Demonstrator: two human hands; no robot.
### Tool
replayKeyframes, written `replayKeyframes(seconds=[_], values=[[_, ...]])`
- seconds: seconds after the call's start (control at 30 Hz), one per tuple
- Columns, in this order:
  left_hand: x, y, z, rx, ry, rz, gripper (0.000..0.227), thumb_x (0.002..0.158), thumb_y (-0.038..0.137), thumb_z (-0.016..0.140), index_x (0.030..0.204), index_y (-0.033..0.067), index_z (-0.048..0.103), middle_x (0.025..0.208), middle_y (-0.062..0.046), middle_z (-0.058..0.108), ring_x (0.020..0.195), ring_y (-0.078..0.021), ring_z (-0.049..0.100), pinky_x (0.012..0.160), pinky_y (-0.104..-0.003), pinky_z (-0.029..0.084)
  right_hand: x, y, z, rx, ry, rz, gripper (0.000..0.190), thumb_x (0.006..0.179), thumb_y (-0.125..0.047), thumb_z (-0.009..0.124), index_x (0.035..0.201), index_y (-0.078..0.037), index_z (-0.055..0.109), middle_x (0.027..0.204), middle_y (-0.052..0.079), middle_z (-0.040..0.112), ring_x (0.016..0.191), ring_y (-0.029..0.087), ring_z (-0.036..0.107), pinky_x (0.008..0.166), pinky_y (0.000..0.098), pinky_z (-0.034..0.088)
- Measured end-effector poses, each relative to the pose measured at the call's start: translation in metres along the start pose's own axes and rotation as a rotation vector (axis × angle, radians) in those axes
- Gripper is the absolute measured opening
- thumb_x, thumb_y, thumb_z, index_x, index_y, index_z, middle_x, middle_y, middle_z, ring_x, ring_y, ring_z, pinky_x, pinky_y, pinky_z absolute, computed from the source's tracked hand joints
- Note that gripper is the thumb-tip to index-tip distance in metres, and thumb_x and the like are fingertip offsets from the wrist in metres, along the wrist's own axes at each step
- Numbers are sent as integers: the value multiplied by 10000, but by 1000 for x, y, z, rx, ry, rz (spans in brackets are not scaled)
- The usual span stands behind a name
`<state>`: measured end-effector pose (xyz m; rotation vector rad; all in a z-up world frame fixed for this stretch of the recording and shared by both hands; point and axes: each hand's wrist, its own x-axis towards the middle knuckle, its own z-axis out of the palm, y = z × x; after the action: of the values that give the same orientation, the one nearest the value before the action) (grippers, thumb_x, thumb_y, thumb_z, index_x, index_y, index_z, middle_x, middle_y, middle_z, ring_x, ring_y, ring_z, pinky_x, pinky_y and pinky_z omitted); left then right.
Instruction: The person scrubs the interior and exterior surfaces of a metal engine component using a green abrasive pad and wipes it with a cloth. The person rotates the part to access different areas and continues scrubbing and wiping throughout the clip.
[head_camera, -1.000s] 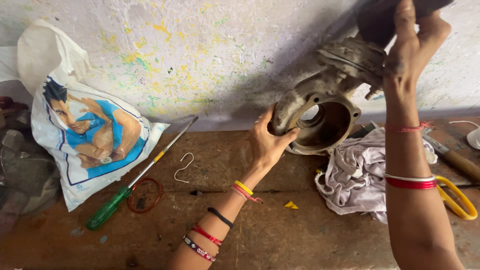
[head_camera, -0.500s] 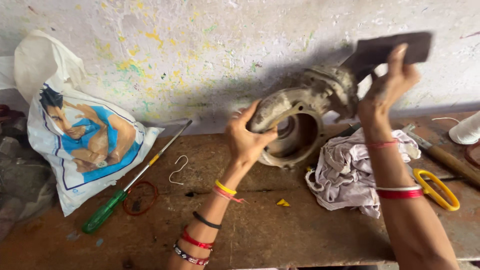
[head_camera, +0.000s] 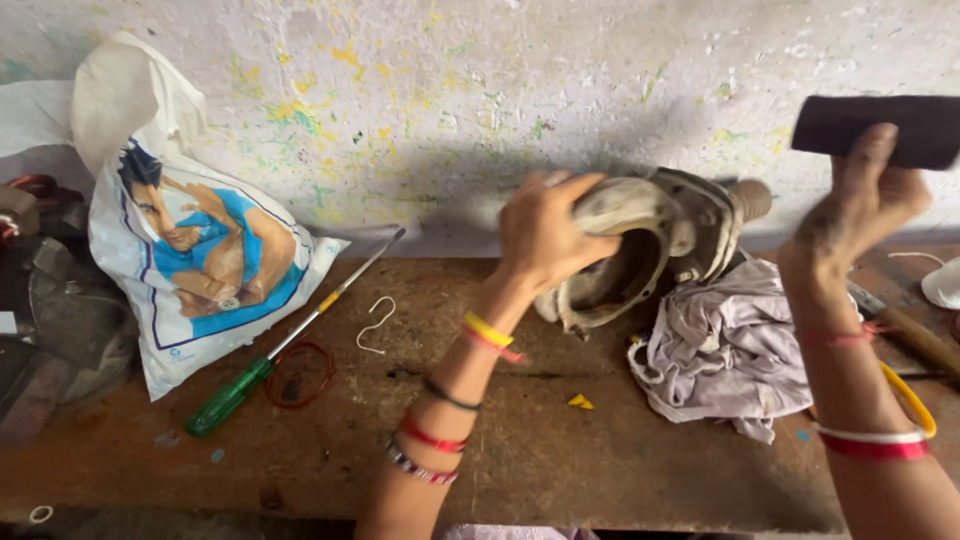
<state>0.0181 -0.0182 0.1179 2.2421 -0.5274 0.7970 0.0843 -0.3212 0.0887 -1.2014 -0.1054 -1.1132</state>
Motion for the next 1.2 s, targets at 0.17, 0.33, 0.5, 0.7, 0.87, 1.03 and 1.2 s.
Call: replayKeyframes(seconds=[0.17, 0.33, 0.5, 0.7, 0.87, 1.03, 1.2], values=[[-6, 27, 22, 112, -100, 184, 721, 571, 325, 916, 1238, 138, 713, 1017, -127, 735, 982, -335, 671, 1044, -499, 506, -61, -37, -38, -54, -226, -230, 280, 1149, -219, 619, 1168, 55, 567, 1066, 69, 620, 905, 153, 591, 814, 300, 542], [3, 22, 20, 67, -105, 208, 718, 557, 338, 924, 1211, 128, 714, 850, -66, 771, 724, -217, 714, 1120, -515, 451, -131, -58, -57, -134, -443, -498, 173, 1155, -81, 631, 1232, 43, 537, 1153, 126, 607, 967, 199, 577, 870, 286, 508], [19, 0, 8, 40, -88, 146, 639, 557, 358, 916, 1135, 141, 753, 838, -62, 774, 734, -225, 706, 1042, -469, 491, -143, -78, -39, -546, -911, -574, 288, 900, -16, 707, 1185, -48, 678, 1224, 114, 694, 980, 269, 703, 795, 371, 590], [19, -7, 12, 95, -105, 149, 698, 645, 640, 860, 1106, 131, 728, 808, -64, 739, 834, -250, 664, 1025, -554, 452, -137, -80, 0, -875, -1158, -830, 373, 763, -125, 733, 1135, -107, 734, 1100, 46, 719, 921, 246, 653, 728, 390, 532], [16, -8, 21, 95, -143, 125, 765, 678, 682, 792, 1194, 127, 690, 942, -89, 714, 997, -287, 603, 912, -506, 471, -147, -77, 10, -1181, -1189, -873, 425, 692, -172, 702, 1113, -122, 724, 1142, 87, 675, 1077, 237, 605, 864, 394, 474], [12, 2, 24, 95, -143, 199, 768, 637, 594, 867, 1223, 137, 672, 982, -126, 698, 1104, -320, 585, 1017, -538, 403, -165, -73, 8, -1322, -1217, -752, 412, 751, -124, 697, 1157, -58, 713, 1146, 114, 650, 1060, 242, 595, 821, 392, 483], [10, 10, 21, 44, -221, 180, 804, 629, 518, 897, 1317, 189, 641, 928, -115, 723, 1029, -287, 635, 1061, -492, 402, -196, -54, 4, -773, -1066, 1, 360, 865, -48, 666, 1225, -41, 671, 1097, 139, 686, 977, 255, 638, 779, 374, 518]])
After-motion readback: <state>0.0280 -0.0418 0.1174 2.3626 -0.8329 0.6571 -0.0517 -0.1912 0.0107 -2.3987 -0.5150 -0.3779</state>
